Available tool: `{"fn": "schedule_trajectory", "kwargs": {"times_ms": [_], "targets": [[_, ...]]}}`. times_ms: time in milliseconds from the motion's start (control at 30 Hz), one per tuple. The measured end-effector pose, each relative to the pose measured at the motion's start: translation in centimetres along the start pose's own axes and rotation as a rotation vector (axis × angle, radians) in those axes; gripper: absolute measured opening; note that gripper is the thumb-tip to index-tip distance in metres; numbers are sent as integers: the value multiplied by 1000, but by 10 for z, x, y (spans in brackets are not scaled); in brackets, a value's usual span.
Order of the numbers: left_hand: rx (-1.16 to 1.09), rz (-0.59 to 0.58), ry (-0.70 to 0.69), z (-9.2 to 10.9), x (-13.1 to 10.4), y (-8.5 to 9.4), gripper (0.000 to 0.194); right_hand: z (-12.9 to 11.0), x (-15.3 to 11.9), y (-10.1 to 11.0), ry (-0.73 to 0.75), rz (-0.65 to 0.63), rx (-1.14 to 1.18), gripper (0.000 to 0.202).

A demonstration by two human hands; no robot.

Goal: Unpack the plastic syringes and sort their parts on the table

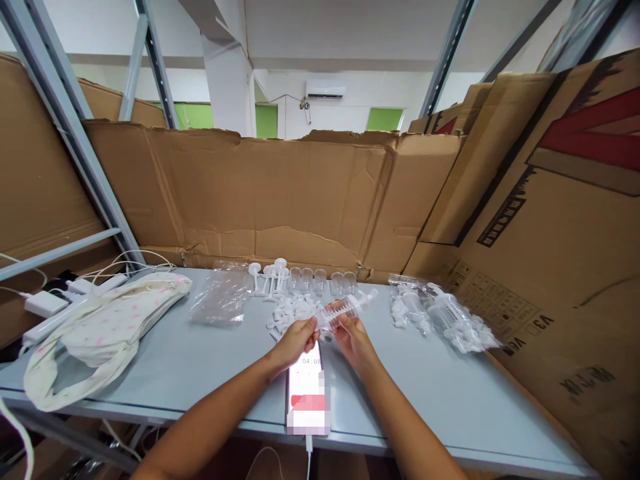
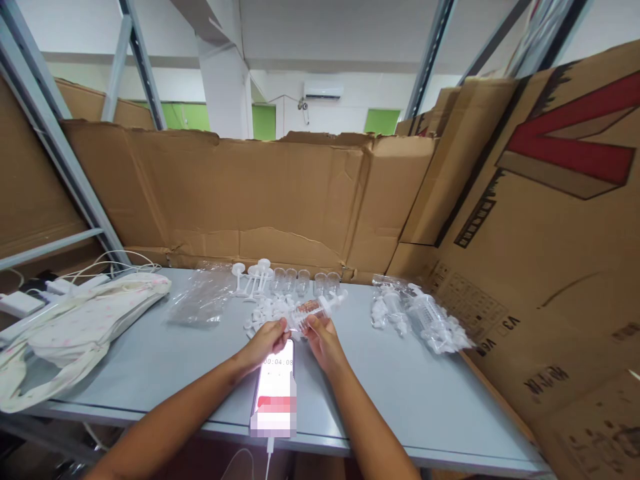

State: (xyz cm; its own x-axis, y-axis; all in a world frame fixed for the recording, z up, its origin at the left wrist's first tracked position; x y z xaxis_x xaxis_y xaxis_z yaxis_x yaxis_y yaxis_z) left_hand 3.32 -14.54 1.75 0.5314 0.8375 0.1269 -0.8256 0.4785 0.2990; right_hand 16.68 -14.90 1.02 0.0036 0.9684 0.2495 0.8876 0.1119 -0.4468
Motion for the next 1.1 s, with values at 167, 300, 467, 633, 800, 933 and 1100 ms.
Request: {"fn": "schedule_trajectory", "kwargs": {"times_ms": [167,300,467,633,800,933,1100], "targets": [[-217,-54,97,-2,2,-2,62,-6,-2,-3,34,-1,13,24],[319,271,-169,7,-4,14,38,-2,0,1,28,28,34,23],[387,285,-226,7,-4,16,29,-1,1,1,33,15,29,23],[-199,-11,62,-12,9,4,58,-6,-1,-3,56,-2,7,25],[-200,152,-55,-10,9,10,43,-8,0,-2,62,32,25,26],[56,311,-158,3,2,20,32,-6,1,2,51,83,7,25],[234,318,-144,12,-3,24,20,-3,2,4,21,102,-11,29]]}}
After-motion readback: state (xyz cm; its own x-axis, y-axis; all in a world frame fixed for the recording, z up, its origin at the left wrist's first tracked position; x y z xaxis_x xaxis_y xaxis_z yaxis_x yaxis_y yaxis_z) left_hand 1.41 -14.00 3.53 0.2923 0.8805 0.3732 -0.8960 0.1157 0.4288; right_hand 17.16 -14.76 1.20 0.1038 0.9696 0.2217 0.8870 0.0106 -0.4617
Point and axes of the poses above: each hand's wrist, its own x-axis towards the middle knuckle, its own y-axis out of the back of the hand, z = x × y, the point moved 4 cm from there along x, towards the middle knuckle, and after that the axes turned 6 degrees about -x, right-handed, at the moved point
